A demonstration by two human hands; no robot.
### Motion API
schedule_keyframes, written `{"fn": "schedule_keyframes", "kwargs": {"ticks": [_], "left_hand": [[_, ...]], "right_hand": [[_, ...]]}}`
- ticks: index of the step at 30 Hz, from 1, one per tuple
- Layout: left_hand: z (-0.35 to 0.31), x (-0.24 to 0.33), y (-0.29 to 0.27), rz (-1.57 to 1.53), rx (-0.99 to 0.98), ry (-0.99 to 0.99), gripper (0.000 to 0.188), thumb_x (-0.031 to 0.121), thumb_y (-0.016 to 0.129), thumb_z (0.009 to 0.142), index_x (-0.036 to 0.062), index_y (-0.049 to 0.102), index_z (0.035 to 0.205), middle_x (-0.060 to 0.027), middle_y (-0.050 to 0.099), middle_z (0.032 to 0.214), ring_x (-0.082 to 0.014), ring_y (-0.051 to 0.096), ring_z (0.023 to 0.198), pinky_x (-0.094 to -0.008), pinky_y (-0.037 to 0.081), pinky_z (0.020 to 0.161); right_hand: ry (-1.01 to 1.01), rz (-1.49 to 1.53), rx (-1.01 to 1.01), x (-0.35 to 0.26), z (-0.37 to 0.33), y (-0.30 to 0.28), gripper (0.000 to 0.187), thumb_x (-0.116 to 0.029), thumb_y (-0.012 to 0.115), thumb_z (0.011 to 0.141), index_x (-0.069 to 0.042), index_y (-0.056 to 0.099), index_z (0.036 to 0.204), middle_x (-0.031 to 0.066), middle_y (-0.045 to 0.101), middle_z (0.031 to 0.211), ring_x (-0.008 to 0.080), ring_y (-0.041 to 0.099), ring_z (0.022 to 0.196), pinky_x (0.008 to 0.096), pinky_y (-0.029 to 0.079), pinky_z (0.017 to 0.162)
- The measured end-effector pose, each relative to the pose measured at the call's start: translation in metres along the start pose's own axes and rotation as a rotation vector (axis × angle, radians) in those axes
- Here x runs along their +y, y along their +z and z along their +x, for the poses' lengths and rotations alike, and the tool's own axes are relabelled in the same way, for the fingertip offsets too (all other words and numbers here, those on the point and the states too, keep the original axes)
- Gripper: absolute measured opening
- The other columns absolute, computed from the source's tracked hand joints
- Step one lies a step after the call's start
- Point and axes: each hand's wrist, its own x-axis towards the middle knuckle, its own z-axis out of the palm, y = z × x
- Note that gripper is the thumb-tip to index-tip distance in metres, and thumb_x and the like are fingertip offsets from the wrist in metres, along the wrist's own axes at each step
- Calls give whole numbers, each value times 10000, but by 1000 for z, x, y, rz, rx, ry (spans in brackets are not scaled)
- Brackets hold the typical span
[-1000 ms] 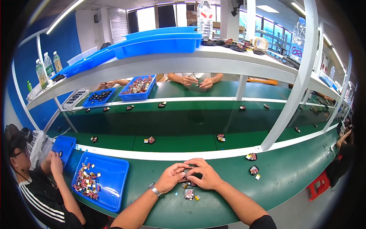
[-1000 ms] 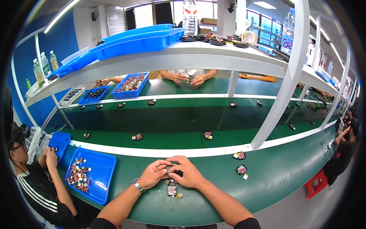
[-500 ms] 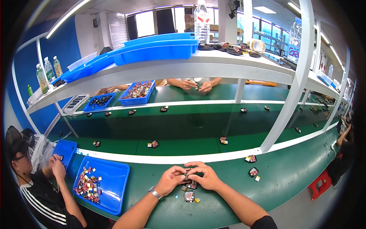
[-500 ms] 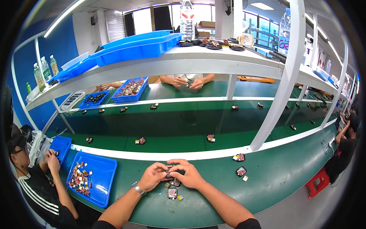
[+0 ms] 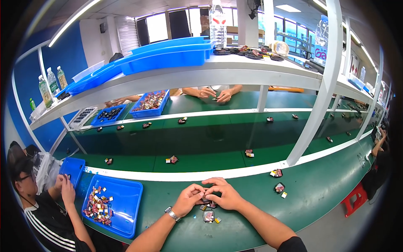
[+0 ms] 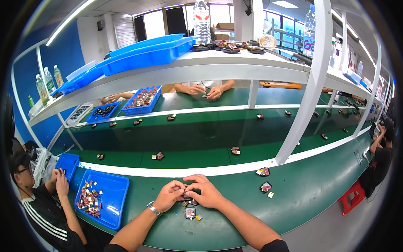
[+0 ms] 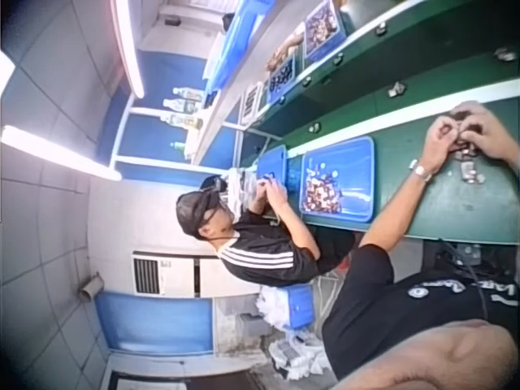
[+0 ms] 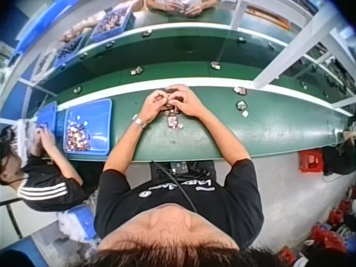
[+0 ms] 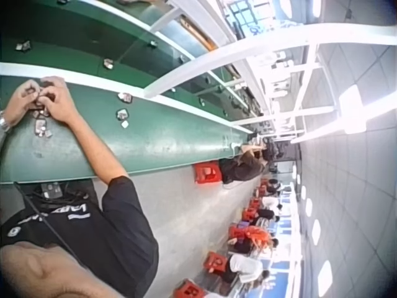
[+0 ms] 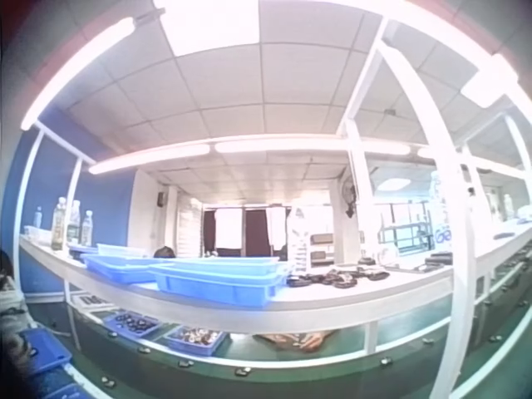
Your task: The person is manually assembling small colorful electronic components or stickers onto a base on an assembly line workbench.
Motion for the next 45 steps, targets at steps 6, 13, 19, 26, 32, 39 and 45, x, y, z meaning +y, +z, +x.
{"fn": "schedule_keyframes", "kwargs": {"ticks": [6,13,19,26,32,39,45], "left_hand": [[1,-1,2,5,38,8,119,66,513,1001,48,536,1117,-50,616,1106,-127,617,1038,-303,554,893],[1,-3,-1,14,2,60,113,68,521,1000,51,525,1111,-56,603,1146,-137,605,1079,-315,544,921],[1,0,3,2,12,41,86,80,535,1000,53,526,1080,-60,607,1140,-143,611,1070,-312,555,899],[0,-1,-3,21,26,-29,116,81,532,999,37,533,1107,-90,619,1183,-151,622,1069,-298,567,859],[1,2,5,18,68,-14,243,72,490,1011,23,511,1248,-110,616,1201,-166,611,1115,-323,544,930],[3,0,4,-108,40,7,215,65,482,1010,11,512,1215,-165,567,1306,-226,599,1169,-385,532,969],[3,-3,1,-132,11,37,208,65,481,1011,13,514,1210,-150,587,1261,-224,603,1159,-393,532,972]], "right_hand": [[-27,-138,50,-10,-1,2,123,-130,727,817,-93,733,935,59,607,1283,284,475,1262,412,404,1054],[38,16,105,-2,0,3,130,-121,729,818,-100,740,946,69,641,1241,273,541,1208,400,437,1024],[68,81,74,1,-1,2,134,-124,730,820,-105,741,952,78,635,1259,264,538,1218,399,420,1040],[-11,-53,65,-4,-1,3,130,-131,730,817,-91,734,941,77,628,1247,282,536,1202,413,421,1037],[-85,-245,137,-11,0,7,118,-115,729,798,-68,725,906,84,625,1200,292,539,1178,399,469,983],[-154,-307,201,-12,1,10,138,-81,741,772,-59,725,907,80,628,1189,285,551,1165,397,491,959],[-69,-170,176,-8,-2,12,134,-95,742,791,-68,738,922,79,630,1203,274,543,1174,388,496,955]]}}
